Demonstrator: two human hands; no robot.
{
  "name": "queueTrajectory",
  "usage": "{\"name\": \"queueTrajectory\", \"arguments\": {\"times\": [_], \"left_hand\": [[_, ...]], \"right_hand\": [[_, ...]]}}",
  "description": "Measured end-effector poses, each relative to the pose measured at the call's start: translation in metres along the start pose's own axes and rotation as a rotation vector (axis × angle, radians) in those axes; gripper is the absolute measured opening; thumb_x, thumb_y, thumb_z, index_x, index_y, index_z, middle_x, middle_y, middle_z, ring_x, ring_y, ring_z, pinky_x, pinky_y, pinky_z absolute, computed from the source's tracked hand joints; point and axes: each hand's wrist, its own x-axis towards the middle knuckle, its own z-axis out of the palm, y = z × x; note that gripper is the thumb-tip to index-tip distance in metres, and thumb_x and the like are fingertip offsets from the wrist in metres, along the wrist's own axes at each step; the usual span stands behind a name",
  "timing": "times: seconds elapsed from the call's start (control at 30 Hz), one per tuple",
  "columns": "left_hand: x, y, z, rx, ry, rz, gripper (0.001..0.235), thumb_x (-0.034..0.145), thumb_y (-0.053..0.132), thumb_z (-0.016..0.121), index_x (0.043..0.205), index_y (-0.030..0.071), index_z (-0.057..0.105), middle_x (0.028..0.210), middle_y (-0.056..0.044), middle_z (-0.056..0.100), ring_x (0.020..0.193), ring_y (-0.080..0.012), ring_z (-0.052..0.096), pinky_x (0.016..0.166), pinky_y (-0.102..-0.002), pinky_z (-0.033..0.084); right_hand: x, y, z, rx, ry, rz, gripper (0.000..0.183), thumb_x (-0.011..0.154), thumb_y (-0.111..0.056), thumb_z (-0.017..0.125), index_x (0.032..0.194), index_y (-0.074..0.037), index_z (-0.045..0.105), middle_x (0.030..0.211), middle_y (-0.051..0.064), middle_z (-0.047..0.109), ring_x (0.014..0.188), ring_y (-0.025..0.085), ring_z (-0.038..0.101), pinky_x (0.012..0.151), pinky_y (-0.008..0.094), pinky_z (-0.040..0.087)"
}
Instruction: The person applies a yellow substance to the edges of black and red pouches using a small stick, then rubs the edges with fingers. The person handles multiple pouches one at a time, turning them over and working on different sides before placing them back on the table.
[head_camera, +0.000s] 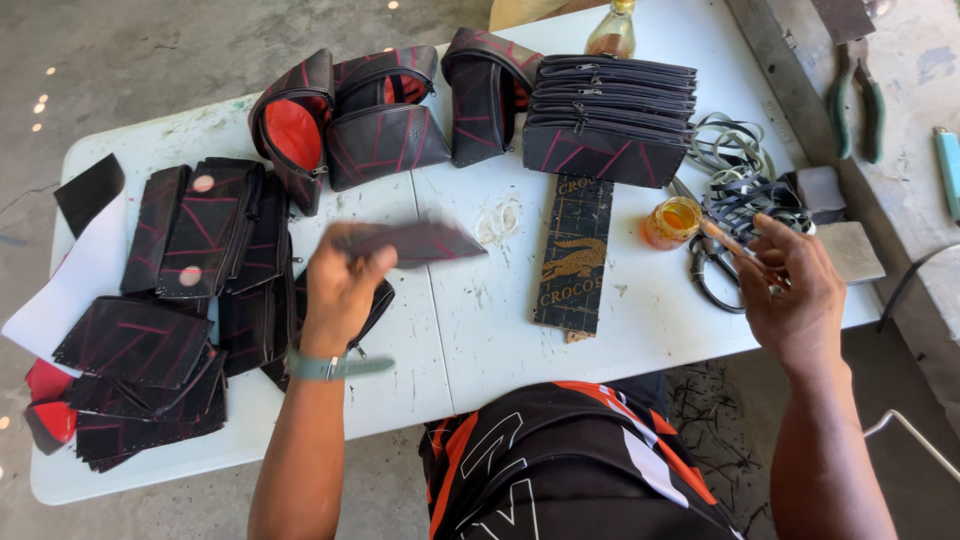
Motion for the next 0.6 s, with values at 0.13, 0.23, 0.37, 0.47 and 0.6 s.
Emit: {"name": "queueTrajectory", "arguments": {"times": [0.13,0.23,0.37,0.47,0.6], "left_hand": [[-0.048,0.014,0.004,0.351,-0.311,0.114,0.052,0.072,-0.021,0.051,0.107,0.009,0.073,0.14,-0.012,0.059,0.131,-0.0319,0.058,0.107,-0.042,0.054],[-0.068,0.019,0.0,0.663,-0.387,-0.024,0.056,0.074,-0.023,0.051,0.11,0.01,0.077,0.138,-0.016,0.059,0.127,-0.0376,0.057,0.101,-0.044,0.054],[-0.063,0.009,-0.001,0.682,-0.094,-0.224,0.032,0.092,-0.003,0.057,0.119,0.008,0.071,0.121,-0.01,0.07,0.111,-0.0291,0.071,0.094,-0.038,0.058],[-0.039,-0.009,0.027,0.791,0.009,-0.283,0.047,0.088,0.021,0.076,0.127,0.0,0.061,0.124,-0.02,0.063,0.109,-0.0392,0.065,0.086,-0.045,0.055],[-0.011,-0.028,0.06,1.145,-0.089,-0.239,0.094,0.065,0.049,0.093,0.128,-0.008,0.053,0.124,-0.027,0.061,0.107,-0.0388,0.067,0.08,-0.05,0.055]], "right_hand": [[0.012,0.01,-0.011,-0.02,0.033,-0.073,0.038,0.106,-0.004,0.076,0.14,-0.001,0.061,0.113,0.013,0.073,0.101,0.021,0.075,0.089,0.032,0.063],[0.029,0.011,-0.024,-0.203,0.027,-0.145,0.036,0.106,-0.006,0.079,0.139,-0.006,0.064,0.112,0.008,0.075,0.101,0.019,0.075,0.087,0.031,0.061],[0.062,-0.003,-0.034,-0.334,-0.062,-0.152,0.037,0.102,-0.015,0.079,0.138,-0.015,0.069,0.102,0.001,0.077,0.091,0.016,0.075,0.075,0.032,0.058],[0.089,-0.019,-0.023,-0.565,-0.159,-0.302,0.037,0.1,-0.024,0.071,0.137,-0.024,0.07,0.093,0.002,0.076,0.081,0.02,0.073,0.066,0.034,0.056],[0.113,-0.026,-0.005,-0.745,-0.504,-0.256,0.036,0.1,-0.028,0.062,0.136,-0.023,0.062,0.07,0.004,0.069,0.064,0.02,0.07,0.06,0.036,0.054]]}}
